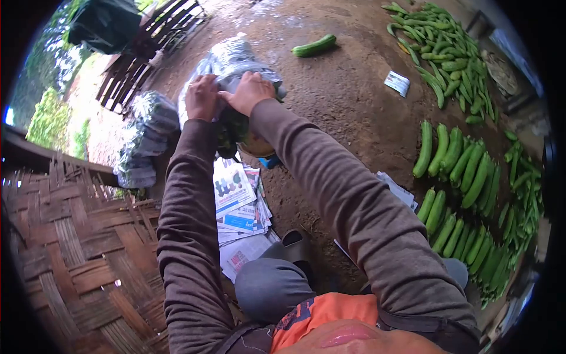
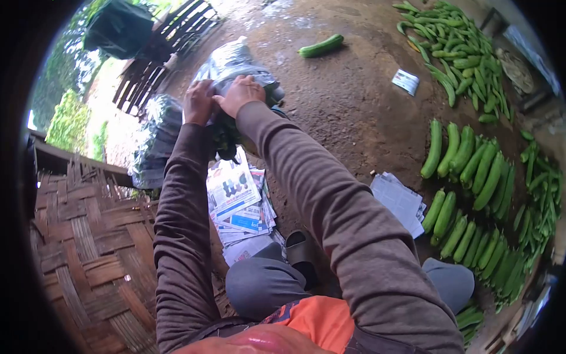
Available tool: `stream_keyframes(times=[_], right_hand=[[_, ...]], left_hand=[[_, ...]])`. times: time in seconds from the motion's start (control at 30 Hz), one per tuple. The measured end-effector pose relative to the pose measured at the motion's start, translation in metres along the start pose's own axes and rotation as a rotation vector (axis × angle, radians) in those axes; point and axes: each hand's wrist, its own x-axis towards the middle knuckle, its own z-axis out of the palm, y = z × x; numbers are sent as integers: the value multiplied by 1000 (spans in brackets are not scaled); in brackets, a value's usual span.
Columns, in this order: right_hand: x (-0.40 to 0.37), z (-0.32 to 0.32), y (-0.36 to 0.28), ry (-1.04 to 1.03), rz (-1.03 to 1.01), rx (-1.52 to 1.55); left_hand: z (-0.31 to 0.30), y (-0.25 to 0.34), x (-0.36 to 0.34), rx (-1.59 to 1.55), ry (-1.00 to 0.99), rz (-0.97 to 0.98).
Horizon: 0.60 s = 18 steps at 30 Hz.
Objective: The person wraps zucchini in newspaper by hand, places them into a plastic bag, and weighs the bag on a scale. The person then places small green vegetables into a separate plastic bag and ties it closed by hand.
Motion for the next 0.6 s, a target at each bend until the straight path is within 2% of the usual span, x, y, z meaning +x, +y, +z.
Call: stream_keyframes(times=[0.13, 0.17, 0.2, 0.3, 0.33, 0.37, 0.4, 0.43, 0.47, 0.53, 0.57, 0.6], right_hand=[[8, -3, 12, -63, -25, 8], [4, -6, 12, -81, -39, -20], [-6, -12, 14, -100, -51, -46], [-58, -27, 32, 31, -24, 84], [-71, -28, 47, -1, -34, 165], [-84, -34, 66, -80, -26, 268], [-100, -45, 86, -158, -20, 375], [-121, -56, 103, -267, 74, 750], [-142, -70, 121, -374, 162, 1130], [-177, -123, 168, -675, 432, 1240], [-193, -142, 193, -682, 478, 1232], [-208, -158, 217, -686, 526, 1229]], left_hand=[[16, -5, 2, 136, 69, 28], [15, -2, 3, 97, 53, -14], [23, -11, 5, 85, 57, -37], [34, -28, 9, 116, 80, 27], [27, -19, 7, 91, 82, 10], [25, -21, 6, 63, 42, -2], [31, -46, 11, 73, 1, 220], [30, -44, 11, 55, -52, 16], [37, -67, 14, 151, -77, 176], [10, -31, 0, 61, -10, 154], [-6, -9, -8, 12, -27, 123], [-15, 6, -16, -11, 16, 191]])
